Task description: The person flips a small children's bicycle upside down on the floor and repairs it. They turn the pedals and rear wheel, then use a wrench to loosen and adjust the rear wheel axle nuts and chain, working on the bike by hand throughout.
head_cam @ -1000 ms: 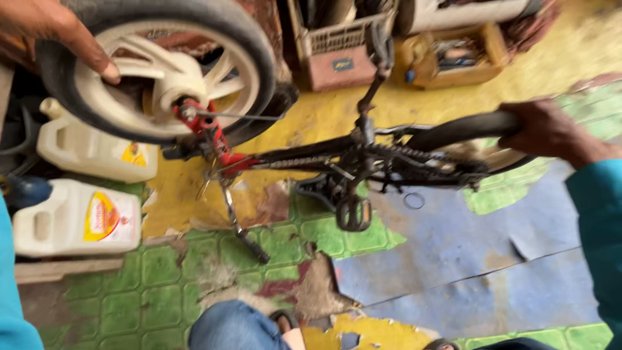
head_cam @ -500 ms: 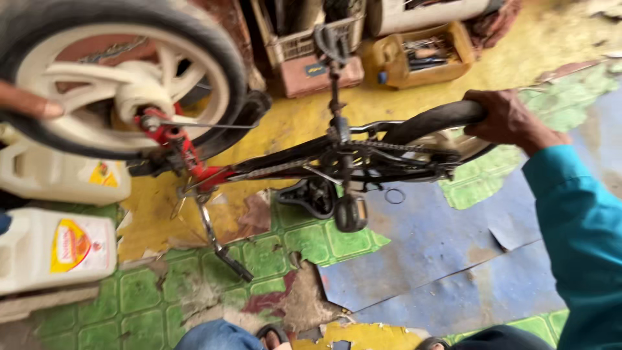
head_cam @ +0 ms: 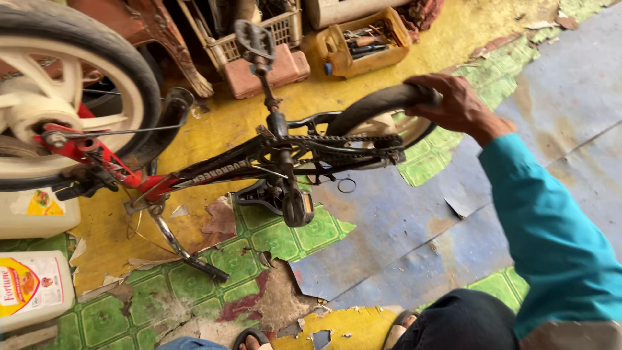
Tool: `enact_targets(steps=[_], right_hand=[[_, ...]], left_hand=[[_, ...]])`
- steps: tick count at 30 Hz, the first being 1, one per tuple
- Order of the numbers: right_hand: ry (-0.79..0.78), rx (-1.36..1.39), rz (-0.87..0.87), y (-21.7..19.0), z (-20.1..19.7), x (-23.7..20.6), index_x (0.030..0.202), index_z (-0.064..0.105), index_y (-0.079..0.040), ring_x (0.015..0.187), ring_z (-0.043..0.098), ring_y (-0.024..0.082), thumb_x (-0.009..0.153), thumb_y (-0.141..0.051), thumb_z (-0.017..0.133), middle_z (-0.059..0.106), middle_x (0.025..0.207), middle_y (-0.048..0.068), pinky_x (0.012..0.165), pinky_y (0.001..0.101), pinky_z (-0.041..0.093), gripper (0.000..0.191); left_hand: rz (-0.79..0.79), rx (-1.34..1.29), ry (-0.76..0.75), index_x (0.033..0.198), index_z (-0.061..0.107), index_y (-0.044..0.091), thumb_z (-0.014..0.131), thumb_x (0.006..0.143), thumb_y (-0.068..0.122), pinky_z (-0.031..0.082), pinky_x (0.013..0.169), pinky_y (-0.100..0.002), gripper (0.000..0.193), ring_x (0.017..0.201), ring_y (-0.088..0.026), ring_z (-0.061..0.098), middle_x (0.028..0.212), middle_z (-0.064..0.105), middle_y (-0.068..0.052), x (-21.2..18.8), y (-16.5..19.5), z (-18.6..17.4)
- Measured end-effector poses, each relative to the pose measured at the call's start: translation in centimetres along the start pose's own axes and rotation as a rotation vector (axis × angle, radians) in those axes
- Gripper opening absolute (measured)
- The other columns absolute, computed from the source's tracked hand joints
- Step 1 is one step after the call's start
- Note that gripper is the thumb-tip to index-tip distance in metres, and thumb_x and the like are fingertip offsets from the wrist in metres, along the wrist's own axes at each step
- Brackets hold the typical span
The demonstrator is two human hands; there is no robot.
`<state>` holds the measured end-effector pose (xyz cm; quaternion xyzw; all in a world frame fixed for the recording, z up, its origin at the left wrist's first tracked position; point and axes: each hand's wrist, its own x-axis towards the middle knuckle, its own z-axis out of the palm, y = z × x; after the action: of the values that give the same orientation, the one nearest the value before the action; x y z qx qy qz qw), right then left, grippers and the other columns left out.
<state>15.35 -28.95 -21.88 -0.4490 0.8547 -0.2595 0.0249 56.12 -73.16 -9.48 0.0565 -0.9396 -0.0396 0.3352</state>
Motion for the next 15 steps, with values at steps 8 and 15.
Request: enact_targets(steps=[8, 15], right_hand=[[0.032, 0.002, -0.067, -2.9, 0.5, 0.1, 0.133, 0.067, -0.007, 0.106, 0.069, 0.037, 0.083, -0.020, 0.083, 0.071, 0.119, 0.019, 0.092, 0.0456, 0.055, 0.054], [0.088, -0.019, -0.085, -4.5, 0.1, -0.8, 0.135, 0.065, -0.004, 0.108, 0.069, 0.039, 0.087, -0.016, 0.080, 0.070, 0.124, 0.021, 0.093, 0.0454, 0.055, 0.053]], left_hand=[[-0.071, -0.240, -0.247, 0.127, 0.059, -0.004, 0.076, 0.089, 0.014, 0.047, 0.107, -0.047, 0.046, 0.123, -0.040, 0.061, 0.132, 0.063, -0.026, -2.4, 6.3, 12.2], [-0.212, -0.373, -0.346, 0.129, 0.062, 0.000, 0.068, 0.084, 0.004, 0.052, 0.097, -0.049, 0.045, 0.110, -0.044, 0.065, 0.119, 0.068, -0.027, -1.3, 7.8, 17.2]])
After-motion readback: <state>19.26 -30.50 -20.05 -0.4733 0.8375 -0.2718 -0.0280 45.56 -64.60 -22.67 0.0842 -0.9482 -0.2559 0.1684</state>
